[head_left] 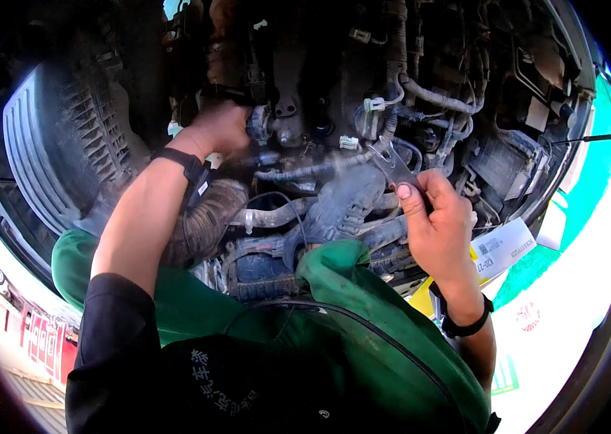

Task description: The person works on engine components under the hood of a vehicle. Using a pry tool, they detach a connector and manipulate various hoses and wires.

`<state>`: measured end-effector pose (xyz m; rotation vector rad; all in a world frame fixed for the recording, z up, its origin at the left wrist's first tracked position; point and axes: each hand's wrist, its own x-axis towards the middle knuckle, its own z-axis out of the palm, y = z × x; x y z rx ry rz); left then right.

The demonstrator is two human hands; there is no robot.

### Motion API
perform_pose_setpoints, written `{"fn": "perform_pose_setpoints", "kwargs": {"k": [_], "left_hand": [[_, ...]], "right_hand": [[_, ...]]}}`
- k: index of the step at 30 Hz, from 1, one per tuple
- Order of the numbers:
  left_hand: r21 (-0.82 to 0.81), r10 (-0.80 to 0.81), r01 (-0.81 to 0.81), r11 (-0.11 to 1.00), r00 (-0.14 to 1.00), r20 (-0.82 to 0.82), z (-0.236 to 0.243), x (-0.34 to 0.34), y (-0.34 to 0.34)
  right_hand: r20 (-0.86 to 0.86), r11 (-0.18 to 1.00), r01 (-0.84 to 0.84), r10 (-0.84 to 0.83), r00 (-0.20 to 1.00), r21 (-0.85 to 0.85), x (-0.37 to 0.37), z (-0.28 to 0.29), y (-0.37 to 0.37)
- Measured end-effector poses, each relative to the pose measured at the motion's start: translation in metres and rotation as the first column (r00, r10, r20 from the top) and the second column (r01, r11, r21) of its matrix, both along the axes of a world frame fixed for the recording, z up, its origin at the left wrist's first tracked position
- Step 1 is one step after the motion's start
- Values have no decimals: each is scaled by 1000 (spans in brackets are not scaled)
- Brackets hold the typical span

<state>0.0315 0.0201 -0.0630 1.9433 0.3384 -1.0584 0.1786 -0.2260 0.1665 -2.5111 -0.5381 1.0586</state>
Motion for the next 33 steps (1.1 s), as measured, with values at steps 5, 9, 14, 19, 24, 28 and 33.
{"fn": "perform_pose_setpoints", "kwargs": {"k": [5, 9, 14, 19, 24, 28, 33], "left_hand": [[196, -30, 11, 981, 995, 98, 1, -8, -7], [197, 5, 2, 980, 999, -35, -8, -11, -8], [95, -35, 32, 995, 999, 36, -20, -14, -3], [297, 115, -122, 947, 993, 42, -7, -22, -2], [109, 319, -320, 941, 947, 31, -17, -10, 34], [-10, 449, -451, 892, 885, 125, -7, -36, 32], [-6, 507, -509, 861, 857, 95, 27, -46, 32]], "right_hand": [[42, 963, -268, 269, 962, -40, -9, -12, 11], [-15, 939, -344, 344, 939, 8, -4, -15, 16], [71, 886, -464, 462, 884, -2, 12, -20, 33], [167, 863, -503, 501, 849, -34, 16, -29, 33], [136, 875, -478, 484, 865, -75, 14, -33, 16], [99, 860, -507, 511, 854, -60, 11, -38, 17], [110, 903, -429, 423, 899, 30, 6, -34, 27]]}}
